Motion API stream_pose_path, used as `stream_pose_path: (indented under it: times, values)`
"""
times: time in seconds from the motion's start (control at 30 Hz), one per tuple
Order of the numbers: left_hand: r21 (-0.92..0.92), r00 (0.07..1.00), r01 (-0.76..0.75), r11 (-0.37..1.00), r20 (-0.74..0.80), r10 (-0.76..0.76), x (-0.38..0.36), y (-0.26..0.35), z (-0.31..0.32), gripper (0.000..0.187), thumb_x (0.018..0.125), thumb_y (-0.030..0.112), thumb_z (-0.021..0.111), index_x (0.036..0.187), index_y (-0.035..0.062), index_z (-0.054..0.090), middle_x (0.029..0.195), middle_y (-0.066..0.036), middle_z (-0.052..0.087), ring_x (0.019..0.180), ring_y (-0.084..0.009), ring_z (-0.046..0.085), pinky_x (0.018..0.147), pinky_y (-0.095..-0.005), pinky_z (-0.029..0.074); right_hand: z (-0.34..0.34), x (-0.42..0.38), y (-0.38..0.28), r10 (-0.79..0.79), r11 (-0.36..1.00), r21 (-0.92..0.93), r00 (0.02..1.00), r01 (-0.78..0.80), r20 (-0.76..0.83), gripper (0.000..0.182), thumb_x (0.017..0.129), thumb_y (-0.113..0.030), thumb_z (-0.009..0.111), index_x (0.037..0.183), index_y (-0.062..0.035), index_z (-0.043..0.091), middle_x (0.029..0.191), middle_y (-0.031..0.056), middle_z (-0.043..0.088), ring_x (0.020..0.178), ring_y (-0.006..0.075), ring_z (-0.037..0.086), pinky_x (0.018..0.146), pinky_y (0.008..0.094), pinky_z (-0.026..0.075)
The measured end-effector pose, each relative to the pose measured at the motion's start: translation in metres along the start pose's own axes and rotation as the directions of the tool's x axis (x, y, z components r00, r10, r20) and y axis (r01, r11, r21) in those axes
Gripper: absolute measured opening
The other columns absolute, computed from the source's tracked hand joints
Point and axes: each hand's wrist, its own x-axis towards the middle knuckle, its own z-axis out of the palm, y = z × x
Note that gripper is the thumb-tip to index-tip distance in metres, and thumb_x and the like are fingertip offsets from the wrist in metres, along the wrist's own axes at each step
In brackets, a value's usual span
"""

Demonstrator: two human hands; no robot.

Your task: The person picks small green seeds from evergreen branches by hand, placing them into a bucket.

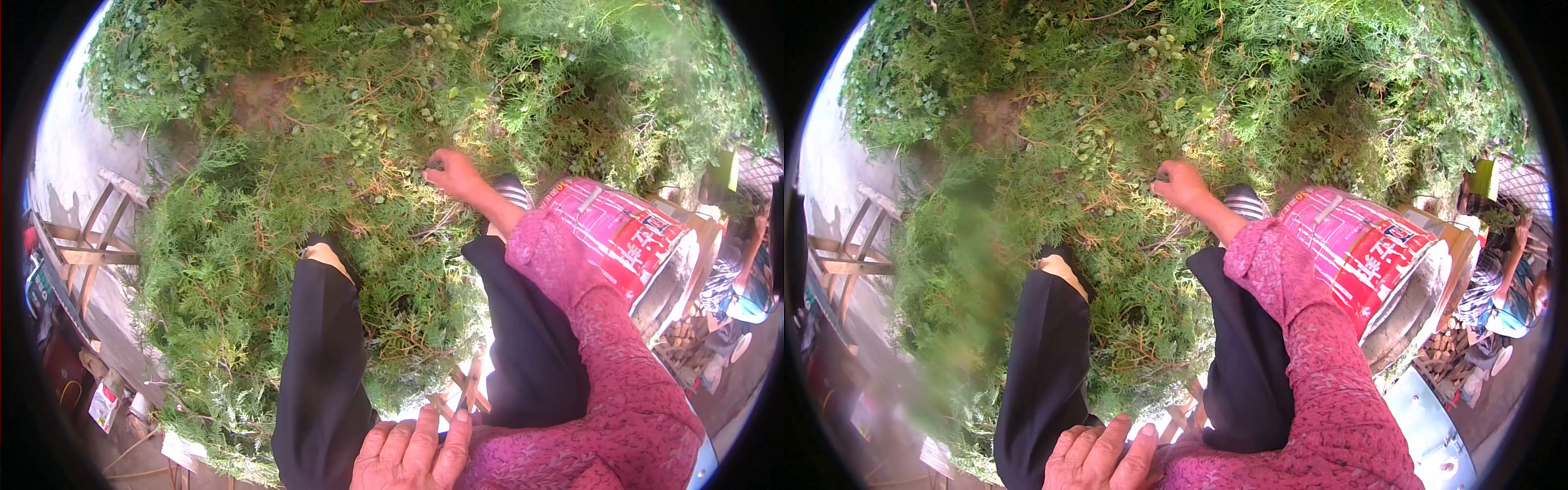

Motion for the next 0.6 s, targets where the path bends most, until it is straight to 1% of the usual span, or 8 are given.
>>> stream_pose_path:
  times: [0.03, 0.1, 0.13, 0.23, 0.33, 0.47, 0.57, 0.6]
  values:
    - [-0.002, 1.0, 0.004, 1.0, -0.001, -0.004, 0.0, 0.0, 0.0, 0.04, 0.077, 0.015, 0.055, 0.116, 0.0059, 0.05, 0.103, -0.015, 0.053, 0.083, -0.0254, 0.054, 0.077, -0.0389, 0.043, -0.007, 0.0, 0.002, 0.0, 1.0, 0.001, 1.0, 0.0, 0.001, 0.026, 0.074, -0.017, 0.064, 0.095, -0.0038, 0.055, 0.082, 0.0116, 0.058, 0.076, 0.0271, 0.058, 0.067, 0.0369, 0.046]
    - [-0.003, 1.0, 0.008, 1.0, 0.003, -0.008, 0.0, -0.001, 0.0, 0.041, 0.077, 0.015, 0.055, 0.116, 0.0059, 0.05, 0.103, -0.015, 0.053, 0.083, -0.0253, 0.054, 0.077, -0.0388, 0.043, -0.027, -0.005, 0.003, 0.164, 0.668, 0.614, 0.888, -0.421, 0.43, 0.022, 0.079, -0.019, 0.06, 0.095, -0.0047, 0.055, 0.086, 0.0088, 0.059, 0.077, 0.0199, 0.059, 0.064, 0.0304, 0.047]
    - [-0.004, 1.0, 0.01, 1.0, 0.006, -0.01, 0.0, -0.001, 0.0, 0.041, 0.077, 0.015, 0.055, 0.116, 0.006, 0.05, 0.103, -0.015, 0.053, 0.083, -0.0252, 0.054, 0.077, -0.0387, 0.043, -0.033, -0.013, 0.002, 0.078, 0.605, 0.699, 0.903, -0.38, 0.423, 0.017, 0.084, -0.021, 0.056, 0.093, -0.0061, 0.055, 0.09, 0.0081, 0.059, 0.079, 0.0159, 0.059, 0.059, 0.0247, 0.047]
    - [-0.002, 1.0, 0.003, 1.0, -0.002, -0.003, 0.001, -0.001, 0.001, 0.041, 0.077, 0.015, 0.056, 0.117, 0.0059, 0.05, 0.102, -0.015, 0.054, 0.083, -0.0251, 0.054, 0.077, -0.0385, 0.043, -0.038, -0.023, 0.0, 0.0, 0.32, 0.829, 0.875, -0.458, 0.484, 0.017, 0.085, -0.021, 0.055, 0.092, -0.0057, 0.054, 0.091, 0.0107, 0.059, 0.08, 0.0153, 0.059, 0.054, 0.0234, 0.046]
    - [0.001, 1.0, 0.005, 1.0, 0.004, -0.005, 0.002, 0.0, 0.001, 0.042, 0.077, 0.015, 0.056, 0.117, 0.0057, 0.05, 0.102, -0.014, 0.054, 0.082, -0.0249, 0.054, 0.076, -0.0383, 0.043, -0.036, -0.013, 0.004, -0.064, 0.302, 0.826, 0.854, -0.476, 0.516, 0.015, 0.085, -0.02, 0.056, 0.092, -0.0056, 0.056, 0.09, 0.0087, 0.06, 0.077, 0.0147, 0.059, 0.053, 0.0235, 0.046]
    - [-0.002, 1.0, 0.008, 1.0, -0.005, -0.008, 0.003, 0.0, 0.001, 0.042, 0.077, 0.015, 0.057, 0.117, 0.0055, 0.05, 0.101, -0.014, 0.054, 0.081, -0.0249, 0.054, 0.076, -0.0383, 0.043, -0.031, -0.005, 0.003, 0.038, 0.472, 0.778, 0.891, -0.414, 0.451, 0.018, 0.084, -0.022, 0.058, 0.092, -0.0055, 0.059, 0.087, 0.0062, 0.061, 0.073, 0.0149, 0.06, 0.053, 0.0234, 0.047]
    - [0.001, 1.0, 0.009, 1.0, -0.006, -0.009, 0.003, 0.0, 0.002, 0.042, 0.077, 0.015, 0.057, 0.117, 0.0056, 0.051, 0.101, -0.014, 0.054, 0.081, -0.025, 0.054, 0.076, -0.0383, 0.043, -0.018, -0.003, 0.007, 0.155, 0.776, 0.561, 0.949, -0.288, 0.274, 0.019, 0.078, -0.019, 0.064, 0.091, -0.0056, 0.061, 0.084, 0.0058, 0.062, 0.066, 0.0166, 0.06, 0.054, 0.0268, 0.047]
    - [-0.001, 1.0, 0.007, 1.0, 0.0, -0.007, 0.004, 0.0, 0.002, 0.041, 0.077, 0.015, 0.057, 0.117, 0.0056, 0.051, 0.101, -0.015, 0.054, 0.081, -0.025, 0.054, 0.076, -0.0383, 0.043, -0.013, -0.004, 0.008, 0.01, 0.944, 0.327, 0.998, -0.032, 0.069, 0.02, 0.075, -0.017, 0.065, 0.092, -0.0061, 0.061, 0.081, 0.0073, 0.062, 0.068, 0.0195, 0.06, 0.057, 0.0297, 0.047]
